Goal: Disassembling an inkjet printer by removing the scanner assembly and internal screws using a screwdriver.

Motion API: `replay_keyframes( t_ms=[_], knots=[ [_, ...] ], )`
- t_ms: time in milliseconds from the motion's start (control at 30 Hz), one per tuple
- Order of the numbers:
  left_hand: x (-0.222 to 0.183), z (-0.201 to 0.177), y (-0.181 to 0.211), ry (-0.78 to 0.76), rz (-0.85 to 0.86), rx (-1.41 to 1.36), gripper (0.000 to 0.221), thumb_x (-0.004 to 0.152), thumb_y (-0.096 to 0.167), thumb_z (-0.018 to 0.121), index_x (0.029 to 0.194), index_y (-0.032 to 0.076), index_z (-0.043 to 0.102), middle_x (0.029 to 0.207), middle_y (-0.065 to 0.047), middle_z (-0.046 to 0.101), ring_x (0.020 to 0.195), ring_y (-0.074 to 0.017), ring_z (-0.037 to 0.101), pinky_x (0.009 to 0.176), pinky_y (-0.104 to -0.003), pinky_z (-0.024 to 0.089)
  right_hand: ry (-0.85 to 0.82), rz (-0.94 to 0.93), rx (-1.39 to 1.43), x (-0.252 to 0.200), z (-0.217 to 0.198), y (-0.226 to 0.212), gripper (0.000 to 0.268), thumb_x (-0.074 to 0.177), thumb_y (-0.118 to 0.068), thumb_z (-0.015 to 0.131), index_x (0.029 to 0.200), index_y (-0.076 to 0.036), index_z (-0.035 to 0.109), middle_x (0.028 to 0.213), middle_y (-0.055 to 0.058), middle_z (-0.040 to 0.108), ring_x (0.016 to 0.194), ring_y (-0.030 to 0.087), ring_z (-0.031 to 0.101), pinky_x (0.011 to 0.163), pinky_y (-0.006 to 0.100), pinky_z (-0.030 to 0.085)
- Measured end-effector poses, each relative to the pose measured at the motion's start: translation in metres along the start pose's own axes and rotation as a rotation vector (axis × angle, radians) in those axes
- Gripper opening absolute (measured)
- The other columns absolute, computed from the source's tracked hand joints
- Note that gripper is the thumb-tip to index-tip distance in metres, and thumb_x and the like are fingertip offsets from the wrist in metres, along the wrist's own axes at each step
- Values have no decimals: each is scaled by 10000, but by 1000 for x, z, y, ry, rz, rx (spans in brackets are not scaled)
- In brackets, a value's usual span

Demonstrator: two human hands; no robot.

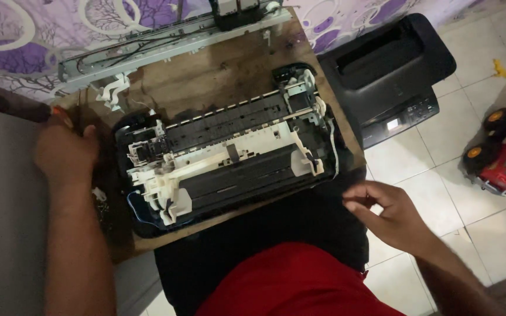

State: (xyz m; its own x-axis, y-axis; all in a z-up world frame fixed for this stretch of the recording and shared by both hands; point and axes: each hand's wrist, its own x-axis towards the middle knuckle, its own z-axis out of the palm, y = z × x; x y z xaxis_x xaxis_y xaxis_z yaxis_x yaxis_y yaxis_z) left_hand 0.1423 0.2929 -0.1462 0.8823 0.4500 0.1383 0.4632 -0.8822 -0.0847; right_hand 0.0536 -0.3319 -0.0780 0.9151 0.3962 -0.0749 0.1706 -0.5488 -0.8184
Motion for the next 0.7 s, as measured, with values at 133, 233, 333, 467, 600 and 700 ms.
replay_keyframes(
  t_ms=[133, 233, 333, 467, 600, 700],
  knots=[
    [-6, -1, -7, 97, 111, -147, 511, 935, 348, 830, 1249, -35, 705, 1061, -236, 763, 956, -462, 718, 718, -548, 560, 112, 156, 83, 5, 20, 3, 104, 901, -143, 732, 987, -102, 774, 825, -13, 769, 623, 65, 614, 568, 221, 492],
    [-10, -4, -7, 45, 101, -138, 556, 925, 359, 821, 1241, -74, 671, 1074, -319, 720, 965, -519, 682, 762, -584, 537, 181, 247, 45, 13, 29, 2, 175, 893, -169, 753, 1040, -83, 790, 911, 25, 816, 764, 95, 734, 674, 218, 563],
    [-36, -30, 8, 237, 249, -450, 276, 918, 118, 788, 1118, -42, 686, 1035, -259, 713, 959, -485, 666, 827, -545, 502, 176, 443, 10, 18, 37, 9, 283, 896, -253, 766, 1134, -108, 812, 665, -9, 742, 523, 69, 569, 500, 242, 431],
    [-89, -86, 44, 392, 128, -654, 386, 955, -44, 757, 1332, -95, 693, 1190, -247, 733, 1058, -365, 701, 912, -447, 542, 140, 516, 366, 20, 54, 27, 281, 900, -168, 750, 1125, -2, 780, 679, 110, 762, 558, 143, 692, 548, 255, 608],
    [-138, -127, 70, 555, 112, -888, 270, 1037, -204, 648, 1304, -170, 655, 1174, -263, 670, 1076, -343, 650, 982, -446, 550, 300, 415, 390, 20, 73, 30, 119, 915, -155, 782, 848, -59, 767, 632, 23, 705, 501, 80, 626, 482, 204, 554],
    [-165, -149, 95, 545, 45, -942, 265, 1020, -175, 587, 1273, -134, 656, 1226, -247, 702, 1161, -335, 676, 1050, -414, 533, 460, 367, 312, 21, 83, 28, 297, 964, -154, 740, 683, -108, 656, 552, -25, 603, 522, 40, 521, 527, 213, 415]
  ],
)
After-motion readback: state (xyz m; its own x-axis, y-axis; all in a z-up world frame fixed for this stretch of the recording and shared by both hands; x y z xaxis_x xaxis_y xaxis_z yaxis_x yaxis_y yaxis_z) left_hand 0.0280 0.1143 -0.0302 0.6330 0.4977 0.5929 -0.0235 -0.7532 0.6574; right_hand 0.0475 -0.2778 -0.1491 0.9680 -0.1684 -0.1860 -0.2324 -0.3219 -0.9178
